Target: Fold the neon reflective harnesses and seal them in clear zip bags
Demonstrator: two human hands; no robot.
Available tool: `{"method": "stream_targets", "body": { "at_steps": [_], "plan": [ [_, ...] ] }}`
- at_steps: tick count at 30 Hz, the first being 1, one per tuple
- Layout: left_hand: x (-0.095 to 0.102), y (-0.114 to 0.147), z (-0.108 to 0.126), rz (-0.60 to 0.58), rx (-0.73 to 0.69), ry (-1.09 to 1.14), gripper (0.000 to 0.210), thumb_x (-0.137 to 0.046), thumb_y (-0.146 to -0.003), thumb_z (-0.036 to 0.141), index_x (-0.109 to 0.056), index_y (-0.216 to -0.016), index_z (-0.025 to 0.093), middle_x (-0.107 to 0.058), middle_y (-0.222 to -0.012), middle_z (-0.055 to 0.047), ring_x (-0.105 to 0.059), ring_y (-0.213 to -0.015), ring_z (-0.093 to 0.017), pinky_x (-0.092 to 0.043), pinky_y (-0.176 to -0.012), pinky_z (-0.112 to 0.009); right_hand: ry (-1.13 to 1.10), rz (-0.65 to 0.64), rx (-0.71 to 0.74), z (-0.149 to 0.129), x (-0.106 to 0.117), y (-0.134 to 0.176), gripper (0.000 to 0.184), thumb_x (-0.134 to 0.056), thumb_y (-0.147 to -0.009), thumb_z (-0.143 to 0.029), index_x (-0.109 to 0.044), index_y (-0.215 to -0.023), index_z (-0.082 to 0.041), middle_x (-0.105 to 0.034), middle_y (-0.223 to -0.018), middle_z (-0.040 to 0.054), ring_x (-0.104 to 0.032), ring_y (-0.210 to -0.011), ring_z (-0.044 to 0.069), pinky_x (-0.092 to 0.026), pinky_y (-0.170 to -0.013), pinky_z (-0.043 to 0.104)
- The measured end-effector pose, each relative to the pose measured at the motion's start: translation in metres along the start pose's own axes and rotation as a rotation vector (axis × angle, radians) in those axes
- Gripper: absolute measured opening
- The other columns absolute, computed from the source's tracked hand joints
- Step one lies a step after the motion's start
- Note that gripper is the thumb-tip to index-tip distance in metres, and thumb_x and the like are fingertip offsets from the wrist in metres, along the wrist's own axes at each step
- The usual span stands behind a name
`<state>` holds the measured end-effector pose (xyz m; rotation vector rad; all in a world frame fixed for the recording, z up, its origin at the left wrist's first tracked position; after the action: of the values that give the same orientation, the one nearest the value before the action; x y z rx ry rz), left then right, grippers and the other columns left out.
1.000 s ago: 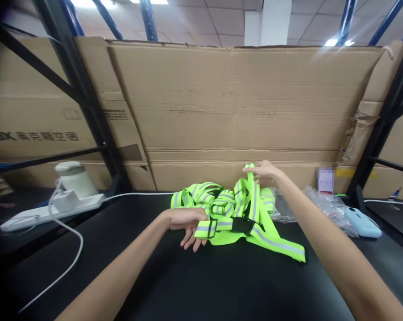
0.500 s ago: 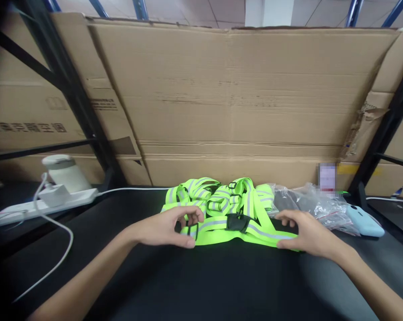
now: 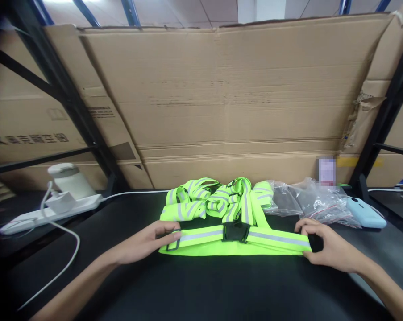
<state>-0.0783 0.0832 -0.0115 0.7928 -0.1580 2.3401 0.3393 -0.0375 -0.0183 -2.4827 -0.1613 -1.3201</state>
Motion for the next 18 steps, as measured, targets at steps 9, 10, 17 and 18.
{"method": "stream_targets", "body": {
  "at_steps": [9, 10, 17, 18],
  "plan": [
    [-0.001, -0.001, -0.007, 0.022, 0.020, 0.201, 0.046, -0.070, -0.081, 0.058, -0.059, -0.064, 0.016, -0.045, -0.065, 0.003, -0.040, -0.064, -0.013, -0.034, -0.061, -0.022, -0.207, 0.124, -0.116, 0.003, 0.009, 0.010, 0.040, -0.072, -0.084, -0.051, -0.060, -0.057, -0.024, -0.066, -0.099, 0.0091, -0.065, -0.097, 0.029, -0.055, -0.088, 0.039],
    [0.002, -0.001, -0.007, 0.084, 0.030, 0.284, 0.045, -0.073, -0.078, 0.057, -0.061, -0.064, 0.016, -0.049, -0.064, 0.002, -0.043, -0.063, -0.013, -0.036, -0.060, -0.021, -0.342, 0.201, -0.149, 0.003, 0.014, 0.011, 0.044, -0.073, -0.082, -0.052, -0.057, -0.054, -0.023, -0.066, -0.098, 0.0096, -0.064, -0.096, 0.030, -0.055, -0.087, 0.039],
    [0.002, 0.004, 0.005, 0.437, 0.094, 0.921, 0.031, -0.087, -0.066, 0.040, -0.071, -0.072, 0.013, -0.064, -0.058, -0.003, -0.065, -0.062, -0.021, -0.055, -0.063, -0.029, -1.194, 0.407, -0.414, 0.008, 0.002, 0.013, 0.034, -0.078, -0.076, -0.055, -0.071, -0.081, -0.022, -0.068, -0.086, 0.0059, -0.065, -0.087, 0.027, -0.059, -0.077, 0.036],
    [0.001, 0.005, 0.009, 0.459, 0.072, 0.980, 0.030, -0.086, -0.068, 0.039, -0.070, -0.069, 0.014, -0.059, -0.052, -0.001, -0.064, -0.059, -0.020, -0.055, -0.062, -0.029, -1.242, 0.399, -0.482, 0.011, -0.002, 0.014, 0.033, -0.078, -0.077, -0.054, -0.072, -0.089, -0.023, -0.070, -0.092, 0.0061, -0.067, -0.087, 0.027, -0.060, -0.077, 0.037]
  ]
}}
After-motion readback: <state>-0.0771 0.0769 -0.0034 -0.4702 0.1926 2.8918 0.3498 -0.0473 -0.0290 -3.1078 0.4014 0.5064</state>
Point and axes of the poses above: each hand's wrist, its own y-axis away from the middle knuckle, its own x-axis out of the back of the hand, z = x × y, the point moved 8 cm from there along -y, towards the middle knuckle
